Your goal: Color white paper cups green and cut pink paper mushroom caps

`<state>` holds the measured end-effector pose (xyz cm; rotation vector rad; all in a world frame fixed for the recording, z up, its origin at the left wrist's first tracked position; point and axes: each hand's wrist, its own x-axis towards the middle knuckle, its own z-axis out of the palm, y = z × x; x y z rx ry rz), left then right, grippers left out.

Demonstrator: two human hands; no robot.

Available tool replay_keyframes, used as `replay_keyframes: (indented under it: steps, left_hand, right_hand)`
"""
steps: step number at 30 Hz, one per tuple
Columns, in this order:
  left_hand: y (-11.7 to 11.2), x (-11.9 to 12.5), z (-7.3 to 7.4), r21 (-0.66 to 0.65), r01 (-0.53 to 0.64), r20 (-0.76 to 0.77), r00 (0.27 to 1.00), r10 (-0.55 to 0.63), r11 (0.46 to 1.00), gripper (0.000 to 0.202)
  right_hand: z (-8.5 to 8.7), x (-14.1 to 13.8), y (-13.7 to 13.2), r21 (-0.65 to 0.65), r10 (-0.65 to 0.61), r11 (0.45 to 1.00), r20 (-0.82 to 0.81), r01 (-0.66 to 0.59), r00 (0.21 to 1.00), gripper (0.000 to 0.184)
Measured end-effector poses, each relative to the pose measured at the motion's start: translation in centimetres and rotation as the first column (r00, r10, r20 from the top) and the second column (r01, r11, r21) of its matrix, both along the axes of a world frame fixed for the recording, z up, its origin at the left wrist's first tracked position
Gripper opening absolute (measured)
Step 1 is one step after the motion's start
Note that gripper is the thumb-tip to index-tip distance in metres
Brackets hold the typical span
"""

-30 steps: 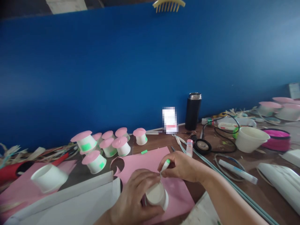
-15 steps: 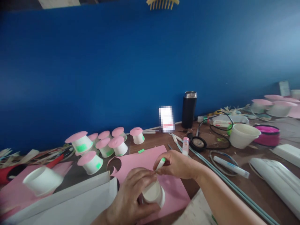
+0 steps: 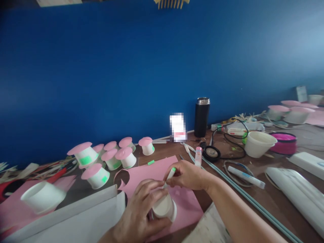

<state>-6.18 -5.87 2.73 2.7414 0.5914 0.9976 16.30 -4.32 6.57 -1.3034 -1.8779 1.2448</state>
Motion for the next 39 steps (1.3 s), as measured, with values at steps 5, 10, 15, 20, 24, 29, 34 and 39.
replay_keyframes:
  steps: [5, 10, 15, 20, 24, 29, 34, 39]
  left_hand:
    - [-0.1, -0.1, 0.0, 0.005, -0.016, -0.019, 1.000, 0.016, 1.000, 0.063]
    - [-0.2, 0.0, 0.1, 0.002, -0.035, -0.026, 0.999, 0.035, 0.999, 0.064]
    - [-0.2, 0.1, 0.2, -0.006, -0.037, -0.041, 0.999, 0.036, 0.999, 0.066]
    - [-0.1, 0.0, 0.0, -0.010, -0.054, -0.048, 0.997, 0.054, 0.998, 0.067]
    - [-0.1, 0.0, 0.0, -0.022, -0.059, -0.037, 0.998, 0.058, 0.998, 0.068]
    - [-0.2, 0.1, 0.2, -0.023, -0.051, -0.021, 0.998, 0.051, 0.998, 0.066]
    - [-0.2, 0.1, 0.2, -0.027, -0.049, -0.011, 0.999, 0.049, 0.998, 0.065]
    - [-0.1, 0.1, 0.1, -0.012, -0.039, 0.020, 0.999, 0.039, 0.999, 0.063]
  right_hand:
    - [-0.1, -0.2, 0.0, 0.008, -0.018, 1.000, 0.006, 0.018, 1.000, 0.016]
    - [-0.3, -0.3, 0.1, 0.006, -0.009, 1.000, -0.012, 0.009, 1.000, 0.016]
    - [-0.5, -0.5, 0.4, 0.006, 0.015, 1.000, -0.039, -0.015, 0.999, 0.015]
    - [-0.7, -0.9, 0.5, 0.009, 0.039, 0.999, -0.057, -0.039, 0.998, 0.017]
    - [-0.8, -1.0, 0.5, -0.009, 0.062, 0.998, -0.074, -0.063, 0.995, 0.021]
    - [-1.1, -1.1, 0.7, -0.017, 0.064, 0.998, -0.083, -0.065, 0.995, 0.026]
    - [-1.4, -1.4, 0.9, -0.022, 0.062, 0.998, -0.095, -0.064, 0.994, 0.026]
    - [-1.4, -1.8, 1.0, -0.029, 0.065, 0.997, -0.092, -0.068, 0.994, 0.024]
